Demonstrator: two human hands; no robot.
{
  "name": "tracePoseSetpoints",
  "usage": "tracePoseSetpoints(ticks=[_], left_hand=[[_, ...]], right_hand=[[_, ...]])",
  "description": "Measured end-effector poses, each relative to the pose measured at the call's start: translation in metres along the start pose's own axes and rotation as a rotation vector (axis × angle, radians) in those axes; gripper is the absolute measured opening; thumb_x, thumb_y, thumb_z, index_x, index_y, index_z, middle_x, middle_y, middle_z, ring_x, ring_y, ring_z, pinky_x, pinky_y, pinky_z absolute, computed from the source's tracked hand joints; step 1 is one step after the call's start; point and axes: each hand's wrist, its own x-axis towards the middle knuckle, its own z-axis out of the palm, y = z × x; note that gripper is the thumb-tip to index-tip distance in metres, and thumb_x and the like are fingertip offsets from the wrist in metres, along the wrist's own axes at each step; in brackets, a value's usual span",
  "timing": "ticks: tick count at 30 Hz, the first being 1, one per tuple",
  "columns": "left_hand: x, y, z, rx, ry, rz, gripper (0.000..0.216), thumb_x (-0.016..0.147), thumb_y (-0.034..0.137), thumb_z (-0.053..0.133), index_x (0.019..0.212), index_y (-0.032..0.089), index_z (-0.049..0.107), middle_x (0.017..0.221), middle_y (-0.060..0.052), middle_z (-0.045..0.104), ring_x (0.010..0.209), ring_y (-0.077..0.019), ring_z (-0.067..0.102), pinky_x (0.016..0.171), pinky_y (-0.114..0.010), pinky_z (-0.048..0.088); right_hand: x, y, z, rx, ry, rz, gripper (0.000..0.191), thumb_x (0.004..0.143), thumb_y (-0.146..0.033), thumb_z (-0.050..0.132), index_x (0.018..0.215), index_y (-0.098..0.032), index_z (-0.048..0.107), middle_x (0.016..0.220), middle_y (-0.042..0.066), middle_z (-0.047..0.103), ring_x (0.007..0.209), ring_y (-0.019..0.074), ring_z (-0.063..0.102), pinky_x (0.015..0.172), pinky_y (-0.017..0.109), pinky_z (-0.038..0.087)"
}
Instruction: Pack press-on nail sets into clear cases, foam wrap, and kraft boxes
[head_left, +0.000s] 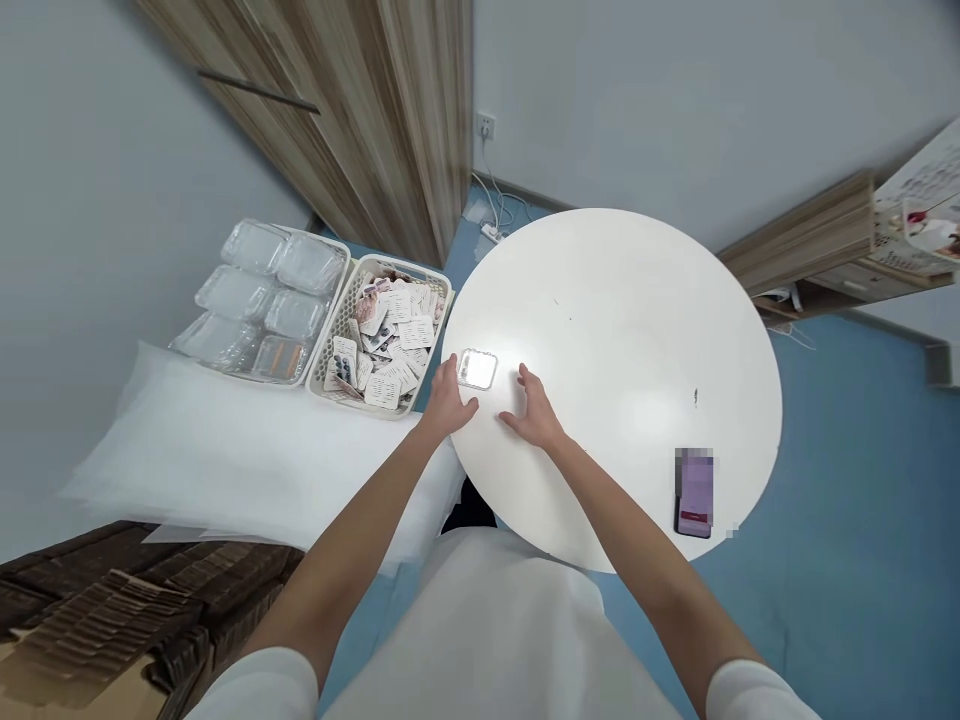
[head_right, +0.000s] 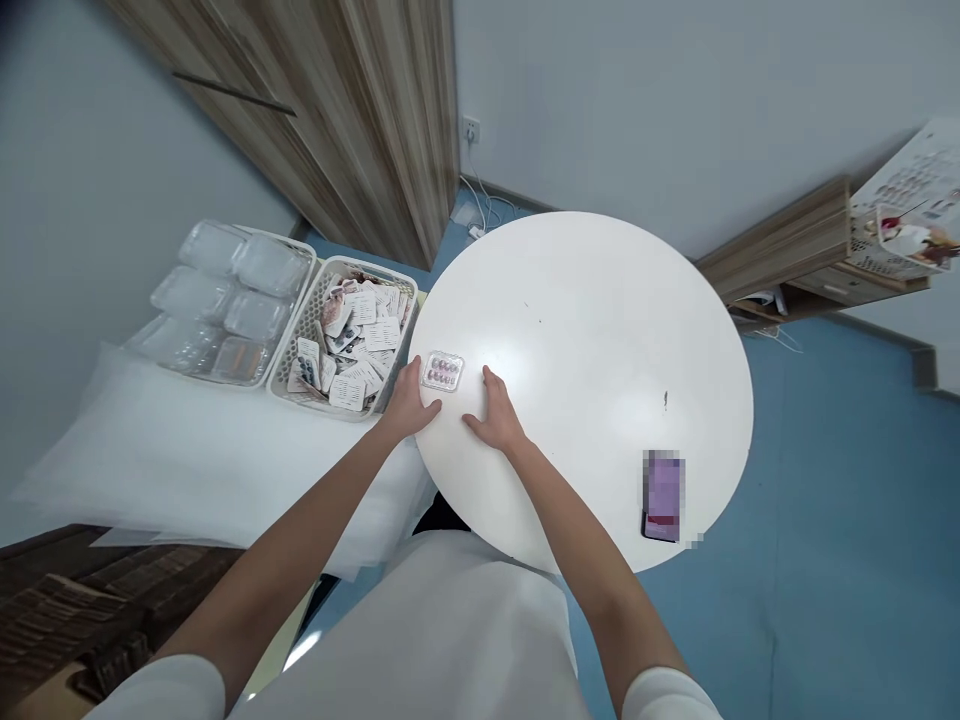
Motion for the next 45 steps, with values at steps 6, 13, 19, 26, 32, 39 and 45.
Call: tracePoseSetpoints(ticks=[6,13,19,26,32,39,45], left_hand=[[-0.043,0.036,-0.007,0.023,0.058,-0.012,0.067,0.073,0.034,0.052,0.132,0.017,0.025,0.132,-0.012,0.033,0.124,-0.0273,0.028,0.101,-0.043,0.027],[-0.140,0.073,0.012,-0.120,-0.194,-0.093,0.054,0.074,0.042,0.049,0.122,0.017,0.042,0.115,-0.011,0.053,0.099,-0.0219,0.053,0.080,-0.033,0.045],[-0.203,0.082,0.024,-0.059,-0.150,-0.146,0.052,0.074,0.041,0.048,0.120,0.018,0.045,0.116,-0.010,0.054,0.100,-0.0228,0.053,0.083,-0.034,0.042],[-0.233,0.038,0.004,0.205,0.071,-0.341,0.049,0.076,0.038,0.045,0.119,0.016,0.045,0.122,-0.012,0.049,0.113,-0.0259,0.044,0.091,-0.036,0.036],[-0.249,-0.015,-0.011,0.257,0.099,-0.456,0.050,0.074,0.035,0.049,0.119,0.014,0.044,0.130,-0.014,0.041,0.120,-0.0263,0.036,0.095,-0.037,0.031],[-0.237,-0.062,-0.033,0.240,0.075,-0.455,0.054,0.075,0.037,0.049,0.124,0.016,0.039,0.140,-0.015,0.023,0.130,-0.0298,0.017,0.098,-0.043,0.026],[-0.214,-0.092,-0.046,0.224,0.072,-0.409,0.056,0.074,0.034,0.052,0.126,0.020,0.036,0.143,-0.014,0.012,0.131,-0.0311,0.010,0.097,-0.045,0.026]], right_hand=[[-0.067,0.008,-0.029,-0.118,0.039,0.014,0.059,0.076,-0.026,0.048,0.130,-0.024,0.028,0.129,0.009,0.038,0.116,0.0215,0.039,0.095,0.040,0.036],[-0.146,0.022,-0.051,-0.230,0.034,0.126,0.029,0.079,-0.026,0.040,0.104,-0.021,0.054,0.082,0.002,0.063,0.081,0.0169,0.059,0.098,0.047,0.023],[-0.168,0.025,-0.041,-0.223,-0.090,0.105,0.026,0.079,-0.032,0.040,0.098,-0.022,0.057,0.060,-0.004,0.059,0.060,0.0139,0.058,0.094,0.042,0.029],[-0.133,-0.010,0.007,-0.221,-0.317,-0.202,0.030,0.076,-0.026,0.046,0.105,-0.024,0.054,0.086,0.004,0.064,0.081,0.0202,0.059,0.074,0.036,0.044],[-0.100,-0.052,0.071,-0.251,-0.474,-0.362,0.034,0.075,-0.018,0.047,0.108,-0.019,0.054,0.106,0.009,0.058,0.098,0.0228,0.054,0.083,0.038,0.043],[-0.068,-0.090,0.152,0.091,-0.552,-0.144,0.036,0.068,-0.019,0.053,0.104,-0.022,0.056,0.113,0.006,0.055,0.105,0.0205,0.051,0.088,0.038,0.043],[-0.052,-0.108,0.191,0.454,-0.452,0.223,0.045,0.062,-0.010,0.047,0.104,-0.023,0.056,0.119,0.005,0.053,0.110,0.0201,0.049,0.083,0.035,0.046]])
